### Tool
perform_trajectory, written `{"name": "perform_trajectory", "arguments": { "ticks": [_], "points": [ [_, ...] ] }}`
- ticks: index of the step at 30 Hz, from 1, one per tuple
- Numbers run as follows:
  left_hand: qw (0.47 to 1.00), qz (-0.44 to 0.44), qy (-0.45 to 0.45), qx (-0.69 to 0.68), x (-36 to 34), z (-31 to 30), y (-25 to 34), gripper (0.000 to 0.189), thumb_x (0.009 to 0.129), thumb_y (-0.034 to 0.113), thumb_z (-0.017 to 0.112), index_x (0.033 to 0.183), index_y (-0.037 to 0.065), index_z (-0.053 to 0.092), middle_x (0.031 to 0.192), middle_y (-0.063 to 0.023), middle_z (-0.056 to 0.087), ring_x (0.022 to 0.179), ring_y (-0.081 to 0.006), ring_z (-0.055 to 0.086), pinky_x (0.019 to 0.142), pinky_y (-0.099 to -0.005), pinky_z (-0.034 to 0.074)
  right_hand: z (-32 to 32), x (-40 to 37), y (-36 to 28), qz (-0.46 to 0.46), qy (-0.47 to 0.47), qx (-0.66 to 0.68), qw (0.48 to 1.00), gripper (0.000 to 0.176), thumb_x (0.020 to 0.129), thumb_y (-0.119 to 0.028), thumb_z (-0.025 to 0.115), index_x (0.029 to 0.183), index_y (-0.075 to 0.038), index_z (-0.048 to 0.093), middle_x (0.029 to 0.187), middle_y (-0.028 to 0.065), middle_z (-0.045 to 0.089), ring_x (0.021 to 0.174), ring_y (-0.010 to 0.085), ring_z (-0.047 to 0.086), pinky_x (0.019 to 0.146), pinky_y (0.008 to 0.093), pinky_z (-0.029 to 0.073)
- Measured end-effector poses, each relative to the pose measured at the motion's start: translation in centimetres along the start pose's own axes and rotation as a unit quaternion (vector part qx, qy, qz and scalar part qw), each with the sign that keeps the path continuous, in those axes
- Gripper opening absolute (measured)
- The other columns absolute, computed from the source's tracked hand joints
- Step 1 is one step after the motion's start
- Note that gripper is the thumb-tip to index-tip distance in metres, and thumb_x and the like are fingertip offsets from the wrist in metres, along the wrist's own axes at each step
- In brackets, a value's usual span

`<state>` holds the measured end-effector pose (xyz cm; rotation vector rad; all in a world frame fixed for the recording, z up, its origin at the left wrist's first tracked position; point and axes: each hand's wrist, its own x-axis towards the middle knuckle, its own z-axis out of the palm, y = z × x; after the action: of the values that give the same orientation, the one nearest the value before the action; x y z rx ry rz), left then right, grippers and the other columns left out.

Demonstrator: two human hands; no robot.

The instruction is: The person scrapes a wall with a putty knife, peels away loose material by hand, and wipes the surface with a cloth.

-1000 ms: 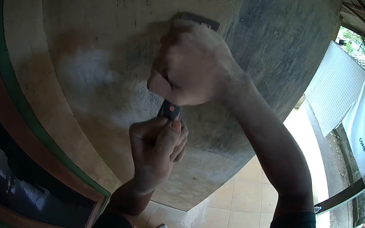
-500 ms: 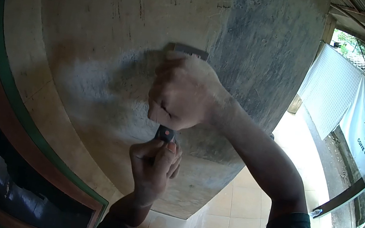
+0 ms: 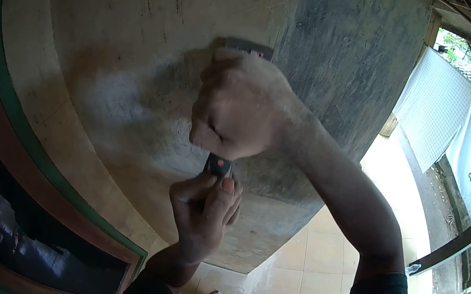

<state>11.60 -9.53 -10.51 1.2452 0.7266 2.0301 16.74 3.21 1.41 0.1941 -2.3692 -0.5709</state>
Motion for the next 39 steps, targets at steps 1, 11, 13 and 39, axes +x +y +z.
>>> {"name": "perform_trajectory", "arguments": {
  "ticks": [1, 11, 13, 39],
  "points": [
    [1.0, 0.002, 0.01, 0.009, -0.8, 0.0, -0.5, 0.022, 0.092, 0.024, 0.057, 0.08, 0.007, 0.051, 0.064, -0.0024, 0.046, 0.041, -0.0056, 0.031, 0.035, -0.0202, 0.026, 0.3, -0.5, -0.4, -0.027, 0.009, 0.033, 0.999, 0.027, 0.068, -0.027, 0.054, 0.044, -0.014, 0.05, 0.047, 0.0015, 0.051, 0.052, 0.0188, 0.049, 0.066, 0.0309, 0.042],
    [1.0, 0.009, -0.01, 0.026, -0.8, -0.8, -1.5, 0.017, 0.093, 0.022, 0.056, 0.085, 0.007, 0.052, 0.066, -0.0049, 0.048, 0.043, -0.0047, 0.035, 0.035, -0.0206, 0.027, 0.0, -0.2, -0.7, -0.015, -0.018, 0.005, 1.0, 0.026, 0.065, -0.027, 0.056, 0.045, -0.013, 0.049, 0.046, 0.0009, 0.049, 0.055, 0.0172, 0.051, 0.066, 0.0298, 0.043],
    [0.999, 0.037, -0.002, 0.005, -0.6, -0.7, -1.7, 0.018, 0.093, 0.022, 0.057, 0.084, 0.007, 0.051, 0.065, -0.0042, 0.047, 0.042, -0.0047, 0.034, 0.035, -0.0208, 0.026, 0.2, -0.4, -0.7, -0.021, -0.042, 0.015, 0.999, 0.025, 0.064, -0.026, 0.056, 0.045, -0.013, 0.049, 0.047, 0.0003, 0.05, 0.055, 0.0162, 0.051, 0.066, 0.0297, 0.043],
    [0.998, 0.062, -0.007, -0.023, 0.6, -2.0, -3.0, 0.041, 0.093, 0.007, 0.054, 0.059, 0.006, 0.03, 0.053, 0.0, 0.039, 0.043, -0.0051, 0.034, 0.036, -0.0226, 0.023, 0.5, 0.0, -0.8, -0.034, -0.048, -0.038, 0.998, 0.022, 0.061, -0.025, 0.056, 0.044, -0.013, 0.047, 0.048, 0.0003, 0.049, 0.054, 0.0168, 0.051, 0.066, 0.0301, 0.043]
  ]
}}
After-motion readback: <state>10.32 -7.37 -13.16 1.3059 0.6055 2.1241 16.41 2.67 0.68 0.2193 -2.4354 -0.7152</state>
